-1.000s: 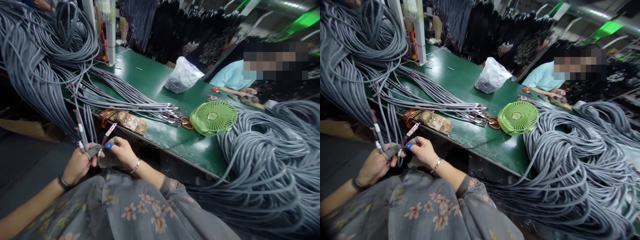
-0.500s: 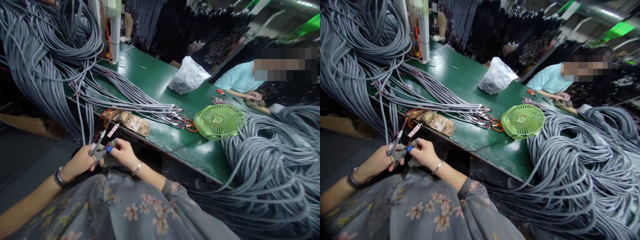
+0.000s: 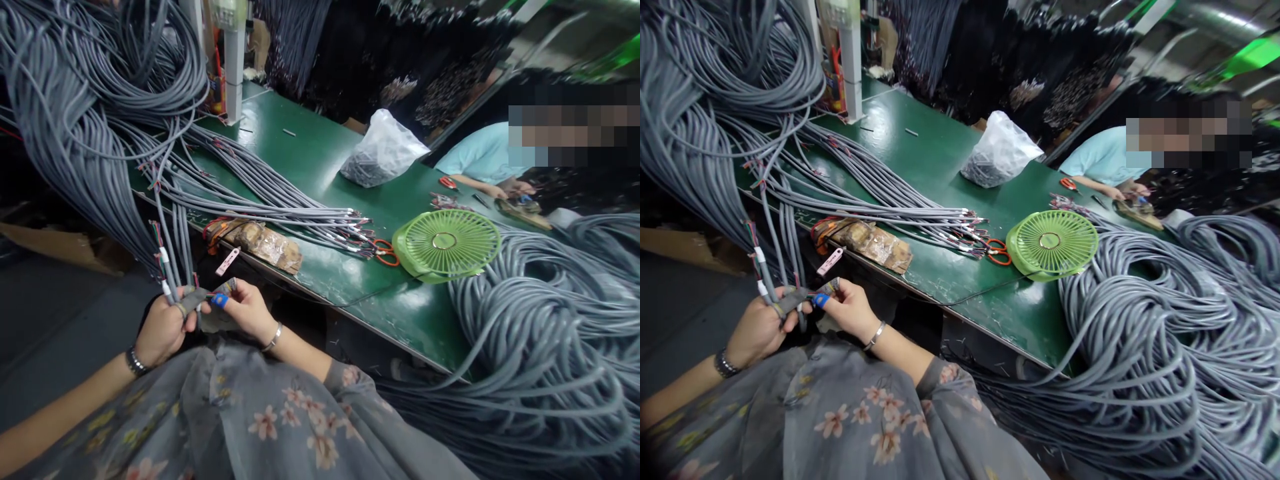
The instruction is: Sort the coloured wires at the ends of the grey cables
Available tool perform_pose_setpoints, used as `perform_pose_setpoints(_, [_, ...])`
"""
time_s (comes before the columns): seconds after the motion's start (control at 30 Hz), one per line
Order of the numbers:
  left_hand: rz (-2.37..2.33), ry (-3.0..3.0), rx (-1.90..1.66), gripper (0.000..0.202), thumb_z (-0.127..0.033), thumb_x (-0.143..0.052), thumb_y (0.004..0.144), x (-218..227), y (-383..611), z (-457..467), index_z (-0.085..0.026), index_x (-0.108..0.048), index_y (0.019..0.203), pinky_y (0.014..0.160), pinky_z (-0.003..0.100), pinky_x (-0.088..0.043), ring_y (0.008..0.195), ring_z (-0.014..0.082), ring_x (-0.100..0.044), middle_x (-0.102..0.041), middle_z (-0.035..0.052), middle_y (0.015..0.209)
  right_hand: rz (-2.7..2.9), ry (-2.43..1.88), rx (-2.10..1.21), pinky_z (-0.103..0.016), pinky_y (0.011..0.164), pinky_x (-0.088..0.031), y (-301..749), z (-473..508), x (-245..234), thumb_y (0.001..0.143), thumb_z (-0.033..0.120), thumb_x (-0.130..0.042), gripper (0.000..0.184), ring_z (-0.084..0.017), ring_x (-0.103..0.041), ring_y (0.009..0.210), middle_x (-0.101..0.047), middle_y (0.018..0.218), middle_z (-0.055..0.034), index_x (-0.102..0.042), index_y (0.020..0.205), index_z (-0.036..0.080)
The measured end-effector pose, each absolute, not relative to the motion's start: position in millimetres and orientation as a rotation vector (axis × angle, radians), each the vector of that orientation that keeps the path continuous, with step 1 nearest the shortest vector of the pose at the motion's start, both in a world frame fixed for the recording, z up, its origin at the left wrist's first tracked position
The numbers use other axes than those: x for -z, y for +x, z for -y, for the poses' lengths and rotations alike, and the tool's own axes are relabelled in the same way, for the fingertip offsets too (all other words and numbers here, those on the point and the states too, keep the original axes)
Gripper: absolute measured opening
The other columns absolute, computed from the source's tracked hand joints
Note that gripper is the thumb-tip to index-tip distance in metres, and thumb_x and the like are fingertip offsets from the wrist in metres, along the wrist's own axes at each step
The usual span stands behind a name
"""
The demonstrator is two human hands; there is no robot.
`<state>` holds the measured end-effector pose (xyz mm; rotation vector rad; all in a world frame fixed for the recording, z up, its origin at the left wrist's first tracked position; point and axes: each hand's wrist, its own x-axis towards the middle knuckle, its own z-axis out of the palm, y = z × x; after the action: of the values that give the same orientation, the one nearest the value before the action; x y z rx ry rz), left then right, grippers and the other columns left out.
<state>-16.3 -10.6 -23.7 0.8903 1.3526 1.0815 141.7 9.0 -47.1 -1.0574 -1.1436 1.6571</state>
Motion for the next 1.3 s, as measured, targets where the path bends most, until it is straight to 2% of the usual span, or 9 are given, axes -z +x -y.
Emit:
perform_pose_setpoints(0.17, [-1.384, 1.084, -0.939, 0.038, -0.052, -0.079, 0.064, 25, -18, 16, -0.023, -0.061, 0.048, 0.045, 0.025, -0.031, 0.035, 0.0102, -0.038, -0.049, -0.0021, 0.032, 1.15, -0.999, -1.736, -0.027, 0.066, -0.049, 144, -16, 45, 0.062, 0.058, -0.092, 0.051, -0.012, -0.057, 0.068, -0.065, 0.078, 0.0022, -0.065, 0.086, 0.021])
perform_pose_setpoints(0.37, [-1.394, 1.203, -0.856, 0.039, -0.054, -0.077, 0.067, 29, -18, 17, -0.024, -0.061, 0.049, 0.046, 0.027, -0.036, 0.038, 0.0128, -0.042, -0.052, -0.0028, 0.033, 1.155, -1.076, -1.738, -0.025, 0.059, -0.044, 138, -16, 46, 0.06, 0.059, -0.094, 0.053, -0.011, -0.053, 0.059, -0.058, 0.065, 0.0054, -0.059, 0.074, 0.021])
perform_pose_setpoints(0.6, [-1.35, 1.114, -0.938, 0.043, -0.059, -0.077, 0.067, 24, -16, 16, -0.023, -0.062, 0.051, 0.046, 0.026, -0.033, 0.036, 0.0121, -0.04, -0.052, -0.0014, 0.033, 0.938, -1.055, -1.799, -0.026, 0.06, -0.045, 137, -13, 47, 0.059, 0.053, -0.093, 0.045, -0.01, -0.052, 0.058, -0.063, 0.066, 0.0031, -0.066, 0.073, 0.02])
perform_pose_setpoints(0.77, [-1.348, 1.22, -0.824, 0.039, -0.056, -0.078, 0.067, 22, -19, 16, -0.024, -0.064, 0.051, 0.046, 0.026, -0.035, 0.039, 0.0137, -0.044, -0.055, -0.0015, 0.034, 1.031, -1.073, -1.722, -0.027, 0.061, -0.046, 136, -12, 43, 0.06, 0.054, -0.093, 0.045, -0.012, -0.055, 0.061, -0.062, 0.064, 0.0032, -0.064, 0.069, 0.02])
perform_pose_setpoints(1.03, [-1.362, 1.034, -1.02, 0.044, -0.058, -0.081, 0.06, 22, -15, 17, -0.023, -0.058, 0.046, 0.044, 0.025, -0.029, 0.034, 0.0102, -0.039, -0.051, -0.0005, 0.033, 1.014, -1.123, -1.623, -0.027, 0.063, -0.046, 138, -11, 43, 0.059, 0.058, -0.092, 0.05, -0.011, -0.048, 0.06, -0.055, 0.061, 0.0054, -0.058, 0.065, 0.021])
perform_pose_setpoints(1.17, [-1.353, 1.069, -1.001, 0.041, -0.057, -0.08, 0.063, 22, -16, 17, -0.023, -0.062, 0.047, 0.043, 0.026, -0.027, 0.033, 0.0103, -0.036, -0.05, -0.0011, 0.032, 1.015, -1.116, -1.719, -0.026, 0.062, -0.046, 141, -12, 41, 0.067, 0.054, -0.089, 0.043, -0.011, -0.05, 0.061, -0.059, 0.064, 0.0044, -0.064, 0.072, 0.02])
perform_pose_setpoints(1.3, [-1.341, 1.12, -0.95, 0.037, -0.053, -0.077, 0.064, 22, -17, 18, -0.024, -0.061, 0.046, 0.042, 0.025, -0.025, 0.033, 0.0105, -0.035, -0.049, -0.0017, 0.031, 1.048, -1.052, -1.773, -0.027, 0.066, -0.048, 140, -17, 37, 0.062, 0.049, -0.094, 0.043, -0.013, -0.058, 0.068, -0.066, 0.074, 0.0015, -0.07, 0.079, 0.019])
